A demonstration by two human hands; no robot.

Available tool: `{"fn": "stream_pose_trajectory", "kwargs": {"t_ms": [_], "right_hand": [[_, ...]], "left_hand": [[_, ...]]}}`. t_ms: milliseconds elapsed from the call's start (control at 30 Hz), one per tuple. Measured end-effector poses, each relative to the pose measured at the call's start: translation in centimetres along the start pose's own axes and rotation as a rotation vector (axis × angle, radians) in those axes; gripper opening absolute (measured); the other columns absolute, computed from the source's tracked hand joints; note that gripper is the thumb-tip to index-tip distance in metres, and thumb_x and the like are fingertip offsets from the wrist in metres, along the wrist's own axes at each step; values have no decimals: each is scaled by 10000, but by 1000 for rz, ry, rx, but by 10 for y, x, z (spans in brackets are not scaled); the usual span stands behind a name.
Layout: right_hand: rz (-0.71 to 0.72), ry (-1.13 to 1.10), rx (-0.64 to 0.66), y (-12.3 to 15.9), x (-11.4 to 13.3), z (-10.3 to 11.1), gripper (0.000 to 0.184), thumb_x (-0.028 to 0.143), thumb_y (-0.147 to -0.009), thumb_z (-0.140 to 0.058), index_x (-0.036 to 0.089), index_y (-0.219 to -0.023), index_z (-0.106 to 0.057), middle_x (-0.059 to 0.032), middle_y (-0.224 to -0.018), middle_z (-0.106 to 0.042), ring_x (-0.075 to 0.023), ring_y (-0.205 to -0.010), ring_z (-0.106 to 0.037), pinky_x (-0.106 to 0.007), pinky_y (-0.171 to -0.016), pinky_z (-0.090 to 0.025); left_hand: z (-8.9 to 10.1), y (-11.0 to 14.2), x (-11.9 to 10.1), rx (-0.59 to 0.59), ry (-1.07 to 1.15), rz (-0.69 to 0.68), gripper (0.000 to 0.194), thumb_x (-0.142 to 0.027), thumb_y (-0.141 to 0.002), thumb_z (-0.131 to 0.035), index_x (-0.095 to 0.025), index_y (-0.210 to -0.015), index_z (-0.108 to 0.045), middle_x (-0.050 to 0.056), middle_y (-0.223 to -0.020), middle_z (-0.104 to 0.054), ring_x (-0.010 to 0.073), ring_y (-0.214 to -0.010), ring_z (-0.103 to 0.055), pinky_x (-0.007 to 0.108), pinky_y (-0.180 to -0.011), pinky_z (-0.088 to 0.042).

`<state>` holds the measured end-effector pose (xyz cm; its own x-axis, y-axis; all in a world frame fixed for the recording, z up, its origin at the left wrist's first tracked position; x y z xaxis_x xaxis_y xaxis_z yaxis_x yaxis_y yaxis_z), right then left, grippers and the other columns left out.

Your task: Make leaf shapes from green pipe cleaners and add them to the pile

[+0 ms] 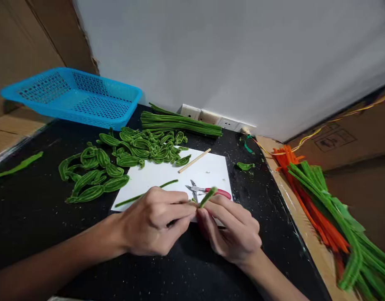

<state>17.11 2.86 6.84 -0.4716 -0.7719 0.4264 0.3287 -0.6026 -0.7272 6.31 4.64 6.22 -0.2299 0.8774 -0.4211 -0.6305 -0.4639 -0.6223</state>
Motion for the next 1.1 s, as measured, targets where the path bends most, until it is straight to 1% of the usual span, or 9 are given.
{"fn": "stream_pose_trajectory", "kwargs": {"t_ms": [233,300,367,467,567,667,800,900,1100], "right_hand": [[-585,-324,150,8,-44,-27,233,176,-955,-623,149,-728,-667,15,-571,-524,-98,-489,-448,-235,-453,-331],[-741,-444,155,18,-53,-35,240,227,-944,-664,152,-716,-666,28,-552,-517,-91,-460,-448,-222,-423,-317],[-811,-519,147,23,-57,-37,238,251,-936,-689,154,-720,-665,40,-541,-509,-85,-438,-450,-217,-411,-327],[-698,-424,146,15,-54,-27,220,229,-971,-644,158,-767,-686,22,-594,-562,-96,-477,-512,-228,-454,-396],[-389,-189,129,1,-39,-8,112,123,-964,-621,167,-926,-717,-34,-767,-694,-134,-631,-630,-269,-592,-507],[-127,2,55,-3,-24,9,313,18,-910,-656,183,-1174,-690,-71,-942,-761,-145,-709,-689,-267,-608,-541],[61,114,77,-1,-10,6,407,-1,-879,-695,187,-1239,-680,-87,-1019,-783,-173,-837,-750,-263,-654,-589],[33,32,118,-2,-13,2,387,-12,-912,-623,173,-1248,-672,-99,-1079,-776,-173,-920,-754,-268,-736,-612],[-353,-127,73,1,-38,3,225,113,-993,-505,184,-1163,-634,-44,-933,-732,-145,-736,-692,-281,-653,-568]], "left_hand": [[-8,5,-27,32,-405,-360,229,-43,-903,-499,-131,-745,-639,34,-622,-549,166,-509,-488,343,-460,-343],[-10,6,-26,35,-405,-350,227,-41,-900,-502,-120,-755,-656,40,-622,-558,170,-508,-489,346,-460,-342],[-6,3,-15,17,-285,-219,237,-33,-910,-499,-114,-773,-675,30,-620,-553,156,-505,-474,333,-462,-334],[2,-2,14,-19,40,103,255,-66,-957,-511,-124,-804,-707,7,-621,-550,123,-519,-464,284,-489,-346],[1,-2,38,-17,345,380,255,-138,-978,-572,-147,-780,-732,2,-629,-597,117,-575,-520,249,-562,-405],[-2,0,48,-8,511,534,294,-181,-970,-613,-168,-702,-735,-8,-577,-603,128,-601,-556,245,-606,-434],[-10,5,53,11,595,633,353,-219,-964,-619,-179,-628,-718,-25,-475,-516,135,-562,-541,249,-603,-438],[-15,8,55,5,611,676,293,-241,-955,-630,-174,-698,-753,-23,-539,-564,115,-520,-513,244,-580,-432],[-22,16,71,-39,630,808,212,-299,-938,-642,-167,-847,-781,-13,-620,-608,88,-465,-454,218,-469,-365]]}}
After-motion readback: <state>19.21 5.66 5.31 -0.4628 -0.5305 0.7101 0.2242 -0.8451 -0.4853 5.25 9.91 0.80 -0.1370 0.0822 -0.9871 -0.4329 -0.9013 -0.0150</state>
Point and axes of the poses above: each hand's wrist, its own y-axis away from the middle knuckle, its own z-axis out of the back of the hand, x = y × z, the point moved 10 cm from there along -y, towards the middle knuckle
